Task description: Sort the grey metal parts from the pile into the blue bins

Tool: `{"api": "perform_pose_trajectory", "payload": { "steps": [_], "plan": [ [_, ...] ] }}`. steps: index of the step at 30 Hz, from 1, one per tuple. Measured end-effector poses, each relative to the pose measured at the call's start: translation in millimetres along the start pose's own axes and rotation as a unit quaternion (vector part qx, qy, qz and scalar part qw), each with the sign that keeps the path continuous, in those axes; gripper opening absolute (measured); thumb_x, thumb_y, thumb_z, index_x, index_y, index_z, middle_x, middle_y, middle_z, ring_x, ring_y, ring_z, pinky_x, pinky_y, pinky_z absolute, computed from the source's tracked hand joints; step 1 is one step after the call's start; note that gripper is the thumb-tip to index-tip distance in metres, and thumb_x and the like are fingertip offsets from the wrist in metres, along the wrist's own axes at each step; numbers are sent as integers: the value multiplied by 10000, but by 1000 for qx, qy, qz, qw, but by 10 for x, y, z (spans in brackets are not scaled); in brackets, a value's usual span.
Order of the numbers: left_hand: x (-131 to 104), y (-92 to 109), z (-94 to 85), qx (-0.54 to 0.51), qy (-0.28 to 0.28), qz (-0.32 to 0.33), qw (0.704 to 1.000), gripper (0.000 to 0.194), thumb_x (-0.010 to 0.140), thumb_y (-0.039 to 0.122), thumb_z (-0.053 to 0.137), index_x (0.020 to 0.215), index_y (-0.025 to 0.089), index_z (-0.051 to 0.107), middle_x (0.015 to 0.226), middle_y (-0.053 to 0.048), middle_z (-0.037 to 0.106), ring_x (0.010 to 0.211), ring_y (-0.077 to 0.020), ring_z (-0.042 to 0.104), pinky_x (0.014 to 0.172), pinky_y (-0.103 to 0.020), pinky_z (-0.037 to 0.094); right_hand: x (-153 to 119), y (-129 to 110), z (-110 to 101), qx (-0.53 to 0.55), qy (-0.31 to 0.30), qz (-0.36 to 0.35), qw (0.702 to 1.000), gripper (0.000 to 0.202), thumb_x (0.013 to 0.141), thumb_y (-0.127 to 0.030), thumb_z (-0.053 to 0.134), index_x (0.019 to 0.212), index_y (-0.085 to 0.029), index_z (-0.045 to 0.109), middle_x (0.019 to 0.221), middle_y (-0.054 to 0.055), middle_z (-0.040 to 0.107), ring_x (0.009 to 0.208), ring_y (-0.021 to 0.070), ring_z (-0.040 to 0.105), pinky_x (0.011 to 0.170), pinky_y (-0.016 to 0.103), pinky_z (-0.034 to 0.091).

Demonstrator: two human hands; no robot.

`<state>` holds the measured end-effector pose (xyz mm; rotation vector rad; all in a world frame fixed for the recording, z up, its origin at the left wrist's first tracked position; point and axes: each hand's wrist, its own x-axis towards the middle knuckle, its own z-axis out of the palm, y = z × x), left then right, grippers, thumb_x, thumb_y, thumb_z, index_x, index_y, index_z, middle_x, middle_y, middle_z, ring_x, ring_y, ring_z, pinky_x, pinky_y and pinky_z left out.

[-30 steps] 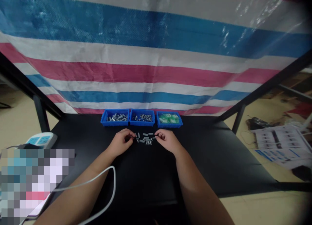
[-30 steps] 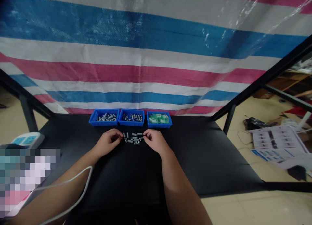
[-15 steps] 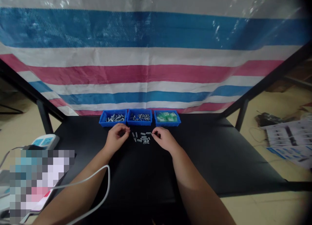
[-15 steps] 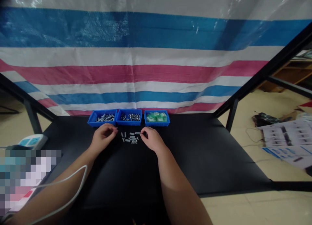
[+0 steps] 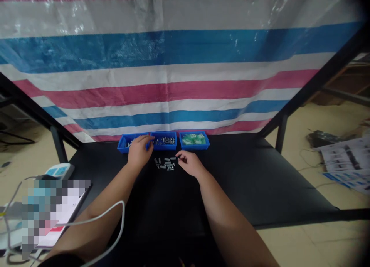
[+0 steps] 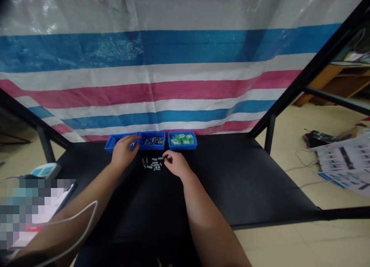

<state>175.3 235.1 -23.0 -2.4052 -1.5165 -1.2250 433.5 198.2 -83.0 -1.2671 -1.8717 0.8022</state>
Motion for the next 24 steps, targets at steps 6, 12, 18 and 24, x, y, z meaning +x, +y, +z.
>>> {"api": "perform_pose_trajectory", "payload": {
  "steps": [6,12,18,24],
  "plan": [
    [-322,39,-99,-22,-134,62,989,243,891,105,521,1028,197,700,1043,-66,691,1004,-220,639,931,-355,520,14,-23,-4,-34,-6,-26,999,214,873,-118,555,950,-225,724,840,-1,688,692,125,577,665,248,407],
    [-642,-92,-39,104,-192,52,974,387,836,54,525,1127,234,707,1117,-83,661,1013,-273,597,937,-444,511,5,-54,-9,-51,-13,-6,999,217,916,-137,533,976,-232,720,939,12,722,741,136,603,687,260,413],
    [-686,-75,3,62,-177,57,981,512,829,25,506,1262,247,666,1267,-101,589,1174,-285,550,1030,-470,484,11,-38,3,-50,-17,-4,999,199,907,-131,554,959,-224,722,898,9,718,692,125,580,655,249,400],
    [-692,-30,29,23,-187,86,978,538,847,-9,441,1269,249,654,1352,-106,557,1297,-289,490,1086,-507,445,15,-40,12,-53,-20,4,998,201,903,-130,556,967,-222,723,893,11,720,688,126,583,651,247,406]
  ]
}}
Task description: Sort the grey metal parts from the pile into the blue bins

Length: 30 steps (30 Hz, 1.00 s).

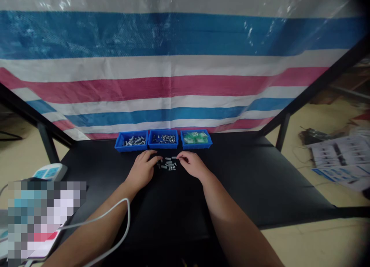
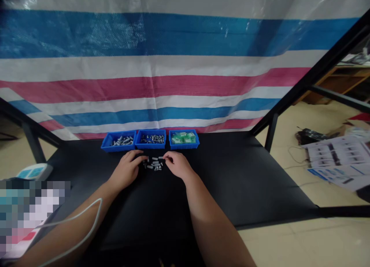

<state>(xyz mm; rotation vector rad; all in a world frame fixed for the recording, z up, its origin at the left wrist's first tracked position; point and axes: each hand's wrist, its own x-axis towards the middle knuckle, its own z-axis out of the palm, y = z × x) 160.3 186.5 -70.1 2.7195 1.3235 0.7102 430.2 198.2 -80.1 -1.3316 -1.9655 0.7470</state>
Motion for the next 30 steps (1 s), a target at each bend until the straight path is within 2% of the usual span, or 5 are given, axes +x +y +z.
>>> {"api": "perform_pose_trajectory", "payload": {
  "steps": [4,7,14,23,30],
  "plan": [
    [-22,2,-27,-29,-27,61,997,505,873,-10,410,1187,273,685,1401,-81,530,1361,-281,442,1129,-514,404,-5,-14,-1,2,0,-1,1000,196,905,-131,555,965,-222,718,876,4,716,678,123,579,652,249,409],
    [-25,17,-11,-28,-43,58,997,489,860,-14,421,1152,266,695,1378,-81,548,1356,-282,446,1138,-524,390,-3,-15,-1,-4,-4,-2,1000,201,907,-129,547,964,-220,717,869,3,713,671,122,575,651,251,406],
    [25,167,34,-17,-54,61,997,456,923,104,471,1296,311,633,1448,-80,519,1423,-290,404,1224,-603,238,6,-1,10,-14,-3,-5,1000,198,901,-132,553,967,-221,717,869,2,711,680,124,576,660,250,410],
    [48,200,94,23,-42,20,999,461,918,104,449,1303,293,618,1451,-90,549,1433,-291,413,1233,-623,179,7,-25,10,-6,-3,1,1000,194,891,-126,560,961,-213,718,891,13,723,690,128,587,661,250,417],
    [71,177,155,16,-30,-22,999,390,1021,323,452,1386,311,586,1516,-93,506,1478,-314,361,1231,-679,50,8,-21,15,-3,2,-7,1000,188,898,-137,557,956,-217,717,891,10,727,696,130,592,668,252,421]
  ]
}}
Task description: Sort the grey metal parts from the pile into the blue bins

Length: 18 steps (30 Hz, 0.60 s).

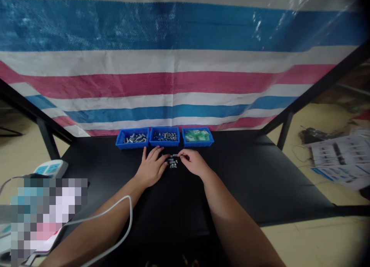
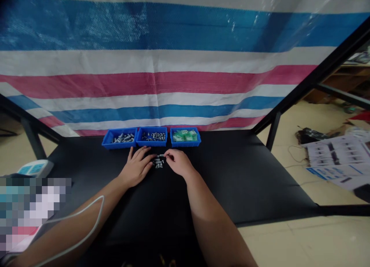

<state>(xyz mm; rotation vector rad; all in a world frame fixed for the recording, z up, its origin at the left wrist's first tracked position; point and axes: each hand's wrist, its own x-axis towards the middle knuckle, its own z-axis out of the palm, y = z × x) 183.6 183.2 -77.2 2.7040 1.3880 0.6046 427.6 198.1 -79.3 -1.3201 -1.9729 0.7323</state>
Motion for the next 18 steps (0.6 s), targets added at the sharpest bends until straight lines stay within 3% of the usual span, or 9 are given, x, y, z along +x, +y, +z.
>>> {"api": "perform_pose_trajectory", "payload": {
  "steps": [6,11,18],
  "plan": [
    [65,69,56,17,15,17,1000,451,1008,420,505,1457,386,526,1616,-77,385,1528,-340,266,1196,-723,-54,13,27,26,30,23,7,999,176,915,-169,546,954,-208,713,849,12,718,702,139,615,680,257,451],
    [57,86,33,19,10,22,1000,469,987,377,530,1456,384,524,1636,-78,343,1543,-365,202,1180,-749,-41,20,62,31,43,57,22,997,184,898,-163,543,947,-208,715,855,15,719,727,151,630,708,270,474],
    [-45,-51,-212,-25,32,-12,999,383,891,321,591,1271,280,621,1398,-98,540,1423,-344,362,1231,-664,75,-38,-108,-63,-19,-22,-38,999,269,870,-88,550,953,-229,763,873,14,701,685,127,584,689,263,437]
  ]
}}
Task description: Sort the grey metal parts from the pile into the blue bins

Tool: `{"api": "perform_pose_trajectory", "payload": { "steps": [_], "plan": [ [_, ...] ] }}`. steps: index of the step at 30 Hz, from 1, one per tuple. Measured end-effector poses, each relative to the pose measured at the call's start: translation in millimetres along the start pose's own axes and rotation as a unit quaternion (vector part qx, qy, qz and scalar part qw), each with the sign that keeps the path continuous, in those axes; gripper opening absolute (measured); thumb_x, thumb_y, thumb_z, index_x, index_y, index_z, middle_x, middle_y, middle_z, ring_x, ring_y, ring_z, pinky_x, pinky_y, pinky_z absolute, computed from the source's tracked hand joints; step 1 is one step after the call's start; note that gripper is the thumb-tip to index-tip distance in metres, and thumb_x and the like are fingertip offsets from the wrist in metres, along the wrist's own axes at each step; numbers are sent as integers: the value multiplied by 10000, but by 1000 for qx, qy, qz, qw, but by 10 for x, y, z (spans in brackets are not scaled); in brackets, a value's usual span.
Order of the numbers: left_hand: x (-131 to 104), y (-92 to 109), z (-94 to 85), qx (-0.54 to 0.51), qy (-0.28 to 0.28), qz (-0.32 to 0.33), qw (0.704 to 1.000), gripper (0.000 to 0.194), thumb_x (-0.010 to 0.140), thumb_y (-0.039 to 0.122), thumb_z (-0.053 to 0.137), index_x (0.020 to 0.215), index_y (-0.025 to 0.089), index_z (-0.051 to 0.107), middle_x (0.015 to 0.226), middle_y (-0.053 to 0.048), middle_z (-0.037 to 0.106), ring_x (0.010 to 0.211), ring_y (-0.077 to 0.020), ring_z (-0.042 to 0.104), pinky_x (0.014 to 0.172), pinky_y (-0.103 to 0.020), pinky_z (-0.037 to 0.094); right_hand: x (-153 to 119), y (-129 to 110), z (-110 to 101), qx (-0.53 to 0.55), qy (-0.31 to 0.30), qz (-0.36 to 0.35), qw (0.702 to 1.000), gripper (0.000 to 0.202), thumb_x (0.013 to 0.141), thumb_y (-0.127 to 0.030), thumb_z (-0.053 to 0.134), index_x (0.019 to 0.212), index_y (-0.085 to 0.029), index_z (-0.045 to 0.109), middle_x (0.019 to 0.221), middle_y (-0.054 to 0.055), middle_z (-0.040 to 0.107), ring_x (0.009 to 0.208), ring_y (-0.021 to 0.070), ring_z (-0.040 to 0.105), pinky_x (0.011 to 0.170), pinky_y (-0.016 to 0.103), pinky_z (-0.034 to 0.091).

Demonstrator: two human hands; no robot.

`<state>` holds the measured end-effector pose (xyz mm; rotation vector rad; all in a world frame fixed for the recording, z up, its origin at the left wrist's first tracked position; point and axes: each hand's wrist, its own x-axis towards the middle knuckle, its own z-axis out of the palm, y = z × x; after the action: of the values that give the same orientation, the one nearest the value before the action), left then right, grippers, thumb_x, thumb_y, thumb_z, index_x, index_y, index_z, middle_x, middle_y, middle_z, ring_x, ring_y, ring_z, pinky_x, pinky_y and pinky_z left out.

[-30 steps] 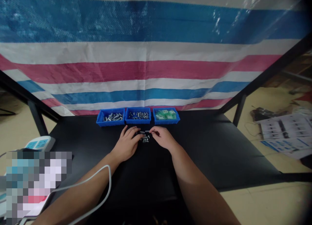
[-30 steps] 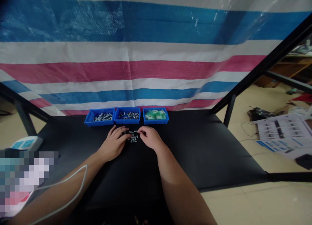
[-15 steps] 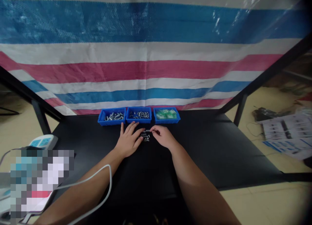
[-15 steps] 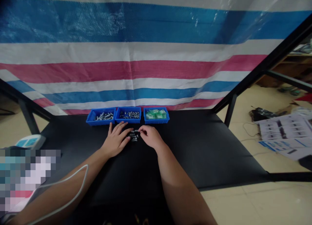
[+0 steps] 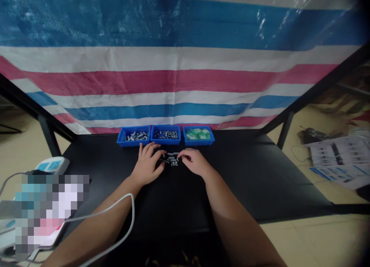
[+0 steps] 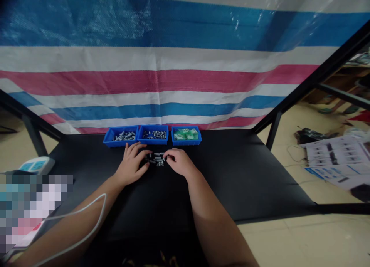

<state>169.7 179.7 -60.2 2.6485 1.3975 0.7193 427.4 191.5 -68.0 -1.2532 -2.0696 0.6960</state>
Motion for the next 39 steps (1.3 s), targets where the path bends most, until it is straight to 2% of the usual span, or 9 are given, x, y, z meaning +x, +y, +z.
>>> {"api": "perform_pose_trajectory", "payload": {
  "steps": [3,5,7,10,15,19,25,32,39],
  "plan": [
    [1,-109,-86,-17,-8,-11,1000,326,840,298,612,1161,251,648,1223,-90,590,1242,-317,488,1185,-604,255,-15,-77,-17,-25,-17,17,999,281,860,-87,558,952,-236,777,881,18,698,679,125,581,689,268,430],
    [11,-180,-119,-32,-24,-12,999,265,827,273,603,1084,242,662,1122,-76,601,1112,-287,533,1089,-536,377,-22,-110,-21,-39,-15,27,999,275,856,-94,569,953,-239,782,878,21,690,667,125,577,674,270,424],
    [19,-232,-136,-49,-41,-3,998,219,823,243,589,1027,241,670,1071,-64,607,1035,-264,547,999,-480,422,-26,-136,-28,-36,-8,16,999,261,869,-106,568,951,-235,780,862,21,676,664,125,579,662,269,420],
    [24,-267,-142,-64,-54,17,996,206,823,217,579,997,249,685,1050,-53,620,1005,-248,555,970,-455,412,-30,-161,-34,-19,-18,-4,1000,264,877,-95,557,934,-233,775,849,18,671,668,125,586,655,264,420],
    [27,-261,-138,-65,-63,34,995,254,833,199,567,1021,272,722,1033,-48,630,984,-244,554,979,-460,393,-23,-165,-32,-16,-52,2,999,274,856,-67,560,895,-234,773,864,16,693,685,129,603,654,263,425],
    [29,-260,-138,-61,-67,39,995,275,831,188,568,1026,285,735,1014,-44,620,969,-242,549,959,-459,388,-28,-180,-52,-2,-56,-12,998,283,850,-58,551,881,-235,771,848,13,690,689,128,607,653,261,429],
    [27,-255,-137,-65,-74,41,994,280,843,194,562,1038,294,737,1019,-46,616,963,-241,541,942,-455,386,-42,-190,-66,-10,-105,-17,994,286,821,-52,570,869,-234,784,848,7,700,677,116,593,647,255,421],
    [28,-262,-119,-66,-77,36,994,285,847,194,562,1050,295,735,1025,-46,615,970,-242,540,937,-454,381,-36,-196,-25,-8,-84,-28,996,347,837,-49,552,980,-253,794,900,15,717,708,123,616,680,261,442],
    [24,-255,-112,-76,-82,35,993,284,845,189,569,1067,282,721,1017,-46,616,969,-239,533,941,-447,369,-36,-272,22,-23,-100,-25,994,393,826,-31,551,1028,-261,798,927,14,726,708,120,611,701,260,448]
  ]
}}
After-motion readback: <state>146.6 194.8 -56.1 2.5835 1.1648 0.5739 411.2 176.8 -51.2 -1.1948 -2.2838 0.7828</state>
